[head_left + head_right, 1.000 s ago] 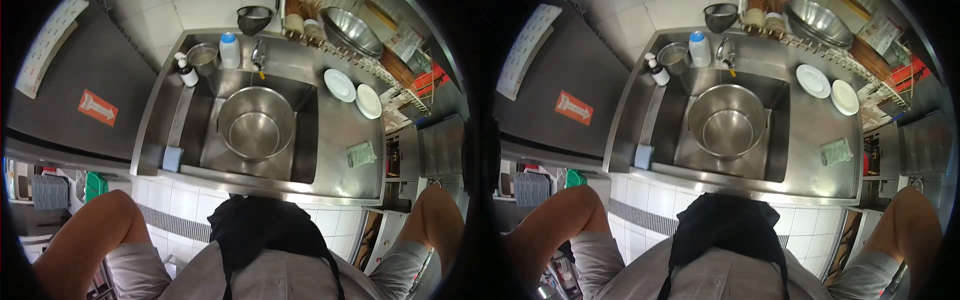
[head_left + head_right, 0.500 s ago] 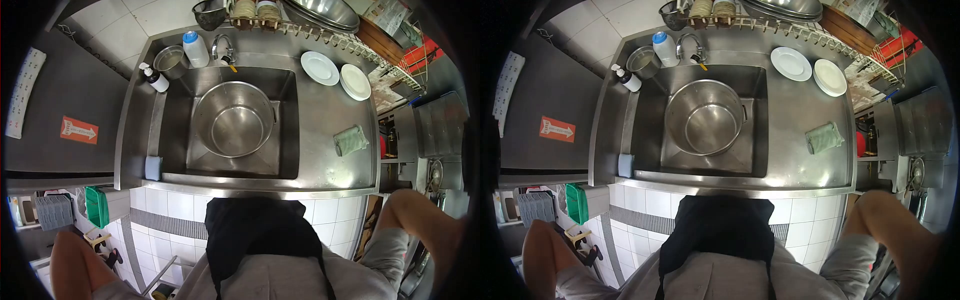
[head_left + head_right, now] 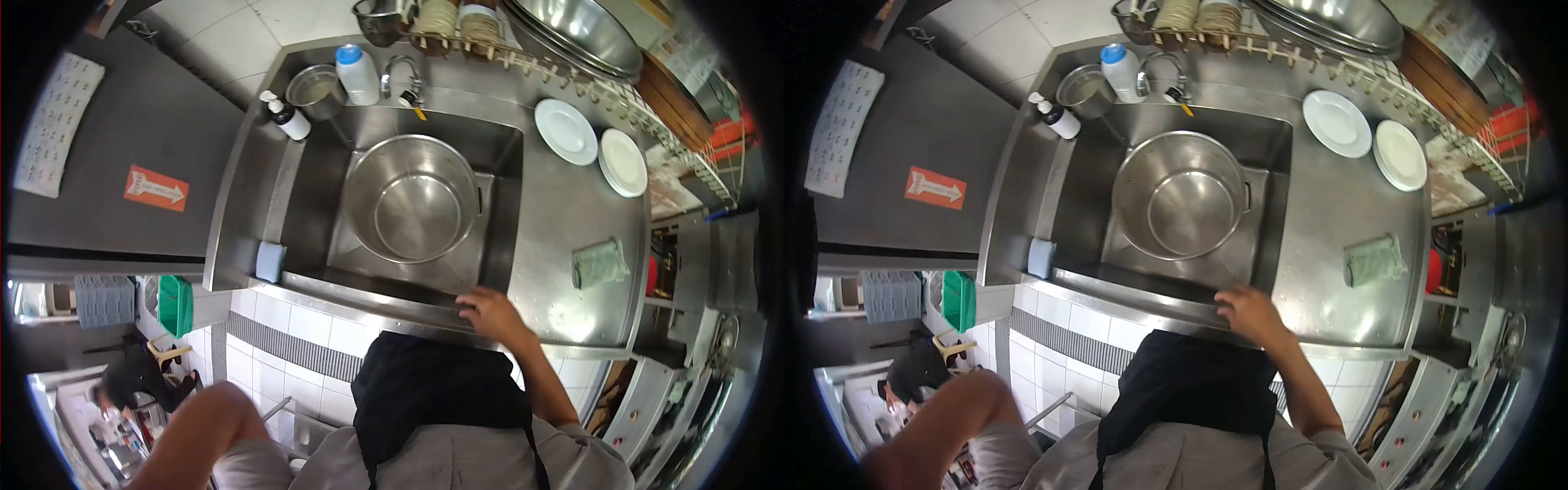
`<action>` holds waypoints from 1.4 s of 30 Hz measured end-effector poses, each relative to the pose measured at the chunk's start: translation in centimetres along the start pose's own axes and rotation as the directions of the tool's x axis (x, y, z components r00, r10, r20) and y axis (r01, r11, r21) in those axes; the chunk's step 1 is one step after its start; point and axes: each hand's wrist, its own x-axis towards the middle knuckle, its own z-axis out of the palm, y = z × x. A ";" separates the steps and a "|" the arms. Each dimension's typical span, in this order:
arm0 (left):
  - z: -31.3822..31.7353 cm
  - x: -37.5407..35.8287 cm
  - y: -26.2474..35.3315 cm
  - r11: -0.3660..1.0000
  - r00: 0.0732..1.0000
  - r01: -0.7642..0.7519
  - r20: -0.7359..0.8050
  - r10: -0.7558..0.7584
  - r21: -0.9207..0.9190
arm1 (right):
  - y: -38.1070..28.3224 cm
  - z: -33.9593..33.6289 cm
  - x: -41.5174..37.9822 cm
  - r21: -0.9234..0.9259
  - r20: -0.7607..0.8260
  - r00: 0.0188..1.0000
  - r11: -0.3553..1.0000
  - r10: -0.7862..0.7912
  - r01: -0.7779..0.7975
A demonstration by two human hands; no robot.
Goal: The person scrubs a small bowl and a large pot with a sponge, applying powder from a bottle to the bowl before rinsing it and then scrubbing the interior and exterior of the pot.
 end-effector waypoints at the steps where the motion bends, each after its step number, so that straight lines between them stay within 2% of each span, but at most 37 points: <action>1: -0.4 -1.2 -0.3 0.995 0.996 0.091 -0.028 -0.090 0.035 | -0.3 0.5 0.1 0.034 0.043 0.999 0.999 -0.025 0.024; 2: -0.5 -4.6 -0.1 0.958 0.965 0.264 -0.042 -0.260 0.111 | -0.5 0.8 0.0 0.070 0.085 0.995 0.997 -0.046 0.040; 3: -0.2 -8.9 0.2 0.855 0.883 0.465 -0.046 -0.468 0.231 | -0.5 1.1 0.0 0.069 0.082 0.995 0.996 -0.057 0.051; 4: 0.5 -13.6 0.6 0.684 0.731 0.650 -0.026 -0.682 0.332 | -0.4 1.1 0.0 0.059 0.083 0.994 0.996 -0.069 0.064; 5: 1.0 -19.5 1.8 0.482 0.527 0.784 -0.007 -0.850 0.392 | -0.2 0.9 0.1 0.044 0.081 0.994 0.996 -0.077 0.073; 6: 3.0 -23.5 3.0 0.220 0.225 0.966 -0.018 -0.974 0.136 | 0.1 0.4 0.3 0.032 0.070 0.995 0.997 -0.077 0.074; 7: 4.0 -26.9 4.1 0.101 0.075 0.954 0.104 -0.992 0.282 | 0.4 -0.1 0.4 -0.029 0.057 0.996 0.998 -0.061 0.063; 8: 4.6 -30.9 5.4 0.182 0.108 0.930 0.235 -0.966 0.318 | 0.7 -0.7 0.7 -0.089 0.043 0.998 0.995 -0.048 0.052; 9: 5.3 -33.1 7.2 0.070 -0.018 0.954 0.291 -0.957 0.290 | 1.0 -1.2 1.2 -0.103 0.029 0.998 0.993 -0.052 0.055; 10: 5.9 -34.7 8.7 -0.072 -0.188 0.940 0.330 -0.925 0.333 | 1.2 -1.7 1.8 -0.100 -0.002 1.000 0.995 -0.019 0.019; 12: 6.9 -36.3 10.2 -0.151 -0.271 0.938 0.387 -0.881 0.313 | 1.6 -2.4 3.0 -0.084 -0.059 0.997 0.995 0.056 -0.061; 13: 7.4 -36.5 10.0 -0.109 -0.241 0.945 0.428 -0.871 0.310 | 2.3 -2.0 4.1 0.025 -0.142 0.988 0.998 0.065 -0.062; 14: 7.7 -36.8 9.7 -0.069 -0.213 0.949 0.469 -0.857 0.306 | 3.4 -1.1 5.7 0.018 -0.153 0.986 0.997 0.071 -0.069; 15: 8.1 -37.4 9.2 -0.067 -0.208 0.953 0.479 -0.853 0.296 | 5.0 0.4 7.8 0.061 -0.332 0.919 0.978 0.210 -0.202; 16: 8.4 -38.2 8.5 -0.018 -0.170 0.958 0.513 -0.841 0.287 | 6.9 2.4 9.7 0.132 -0.489 0.801 0.937 0.346 -0.324; 18: 8.2 -39.9 7.1 0.036 -0.131 0.963 0.579 -0.805 0.268 | 11.2 6.1 14.2 0.208 -0.478 0.664 0.809 0.575 -0.550; 20: 8.0 -41.4 5.3 0.069 -0.119 0.963 0.641 -0.758 0.260 | 11.7 7.9 16.8 0.296 -0.441 0.614 0.752 0.655 -0.590; 22: 7.7 -41.6 3.6 0.132 -0.085 0.962 0.718 -0.691 0.240 | 11.6 8.7 18.6 0.361 -0.330 0.596 0.681 0.732 -0.637; 23: 7.2 -42.2 3.4 0.072 -0.134 0.965 0.711 -0.690 0.251 | 10.7 8.9 18.7 0.424 -0.327 0.572 0.658 0.752 -0.623; 24: 6.7 -42.7 3.5 0.012 -0.185 0.965 0.710 -0.679 0.263 | 9.6 8.7 18.5 0.486 -0.327 0.540 0.628 0.776 -0.608; 26: 6.6 -44.4 4.3 0.063 -0.127 0.976 0.781 -0.612 0.208 | 8.2 7.6 18.5 0.505 -0.269 0.414 0.494 0.869 -0.708; 29: 6.0 -45.1 4.5 0.184 -0.062 0.967 0.861 -0.504 0.178 | 6.1 7.9 16.7 0.579 -0.310 0.333 0.455 0.891 -0.677; 30: 5.9 -44.6 4.5 0.214 -0.049 0.963 0.883 -0.466 0.167 | 5.7 8.2 15.9 0.590 -0.291 0.362 0.463 0.886 -0.662; 31: 5.8 -44.0 4.5 0.195 -0.084 0.961 0.884 -0.461 0.194 | 5.3 8.5 15.2 0.599 -0.274 0.395 0.477 0.877 -0.643; 32: 5.8 -43.5 4.5 0.178 -0.119 0.959 0.882 -0.457 0.221 | 4.9 8.7 14.5 0.631 -0.269 0.372 0.454 0.889 -0.629; 35: 7.0 -42.6 5.6 0.242 -0.085 0.947 0.892 -0.443 0.210 | 4.0 8.9 11.6 0.646 -0.237 0.350 0.417 0.906 -0.639; 36: 7.5 -42.2 6.2 0.243 -0.074 0.948 0.883 -0.464 0.208 | 4.0 8.4 10.9 0.620 -0.191 0.413 0.436 0.890 -0.652; 37: 8.1 -41.2 6.9 0.242 -0.115 0.941 0.895 -0.430 0.237 | 4.0 7.7 10.0 0.593 -0.147 0.473 0.461 0.868 -0.661; 38: 9.1 -40.7 7.7 0.279 -0.103 0.933 0.913 -0.394 0.226 | 3.4 7.8 9.2 0.570 -0.306 0.462 0.549 0.832 -0.612; 39: 9.8 -40.3 8.7 0.378 -0.034 0.907 0.929 -0.369 0.184 | 2.2 8.1 8.2 0.530 -0.453 0.438 0.629 0.777 -0.568; 40: 10.2 -40.2 9.9 0.470 0.029 0.871 0.940 -0.340 0.143 | 0.8 7.8 6.1 0.529 -0.628 0.412 0.751 0.660 -0.396; 41: 10.8 -40.1 11.0 0.524 0.063 0.844 0.950 -0.307 0.113 | -0.6 7.0 3.3 0.474 -0.780 0.344 0.852 0.523 -0.221; 42: 11.6 -39.5 12.0 0.546 0.055 0.830 0.956 -0.290 0.118 | -1.5 6.6 0.3 0.428 -0.858 0.300 0.903 0.417 -0.029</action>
